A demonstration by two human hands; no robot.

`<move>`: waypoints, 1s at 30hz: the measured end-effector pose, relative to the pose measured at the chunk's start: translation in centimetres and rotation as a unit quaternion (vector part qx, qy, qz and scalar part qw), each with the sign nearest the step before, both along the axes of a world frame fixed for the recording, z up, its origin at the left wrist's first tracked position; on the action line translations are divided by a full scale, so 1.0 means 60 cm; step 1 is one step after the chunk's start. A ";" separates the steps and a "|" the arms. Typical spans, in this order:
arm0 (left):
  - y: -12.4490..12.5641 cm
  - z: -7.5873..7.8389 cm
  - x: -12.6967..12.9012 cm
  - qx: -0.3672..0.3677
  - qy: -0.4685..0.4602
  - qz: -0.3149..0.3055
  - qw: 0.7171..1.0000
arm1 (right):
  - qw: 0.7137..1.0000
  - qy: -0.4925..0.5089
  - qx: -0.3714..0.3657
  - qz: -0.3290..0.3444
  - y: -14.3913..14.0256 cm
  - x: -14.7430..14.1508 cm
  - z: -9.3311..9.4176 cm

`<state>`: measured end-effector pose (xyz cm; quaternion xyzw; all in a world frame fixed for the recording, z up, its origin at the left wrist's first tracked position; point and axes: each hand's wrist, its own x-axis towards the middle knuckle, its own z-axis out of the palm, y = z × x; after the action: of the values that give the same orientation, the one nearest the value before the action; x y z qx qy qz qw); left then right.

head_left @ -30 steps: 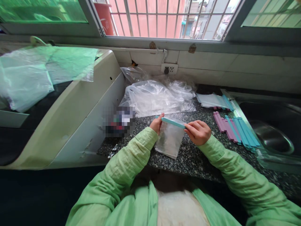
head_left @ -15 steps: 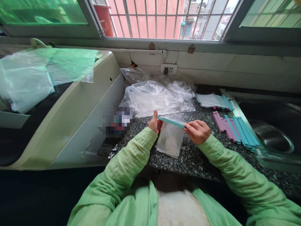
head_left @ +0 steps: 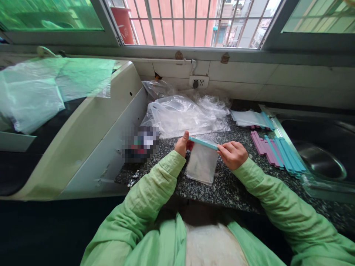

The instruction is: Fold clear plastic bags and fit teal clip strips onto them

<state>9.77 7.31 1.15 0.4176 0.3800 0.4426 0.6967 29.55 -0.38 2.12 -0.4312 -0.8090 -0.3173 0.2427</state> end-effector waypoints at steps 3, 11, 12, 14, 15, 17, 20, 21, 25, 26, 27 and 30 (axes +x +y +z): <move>0.001 -0.003 -0.002 0.058 0.046 0.014 0.997 | 1.000 -0.005 -0.003 -0.007 0.000 0.001 -0.001; -0.002 0.005 -0.003 0.118 0.098 0.021 0.988 | 1.000 0.001 -0.009 -0.008 -0.001 0.000 -0.003; -0.003 0.007 -0.003 0.117 0.101 0.027 0.988 | 1.000 0.000 -0.008 -0.010 -0.001 -0.001 -0.004; -0.005 0.010 -0.003 0.113 0.106 0.037 0.987 | 1.000 -0.005 -0.014 -0.020 -0.002 -0.002 -0.004; -0.006 0.011 -0.003 0.111 0.109 0.041 0.987 | 0.999 -0.007 -0.020 -0.025 -0.003 -0.002 -0.003; -0.006 0.011 -0.003 0.110 0.112 0.045 0.987 | 0.999 -0.008 -0.031 -0.027 -0.005 -0.003 -0.002; -0.005 0.012 -0.005 0.112 0.113 0.043 0.986 | 1.000 0.004 -0.030 -0.008 -0.008 -0.006 0.000; -0.004 0.013 -0.005 0.114 0.113 0.041 0.986 | 1.000 0.010 -0.030 -0.002 -0.009 -0.007 0.001; -0.005 0.020 -0.009 0.118 0.116 0.024 0.986 | 0.995 0.069 -0.064 0.023 -0.011 -0.008 0.003; -0.006 0.022 -0.009 0.119 0.116 0.013 0.986 | 0.991 0.104 -0.078 0.029 -0.011 -0.008 0.004; -0.007 0.023 -0.009 0.121 0.117 -0.003 0.986 | 0.984 0.145 -0.095 0.037 -0.011 -0.008 0.004; -0.014 0.028 -0.008 0.137 0.118 -0.060 0.982 | 0.940 0.281 -0.181 0.060 -0.011 -0.009 0.003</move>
<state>9.27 6.48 2.80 0.5806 0.3696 0.3959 0.6079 29.00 -1.01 2.31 -0.4903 -0.7758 -0.0160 0.3969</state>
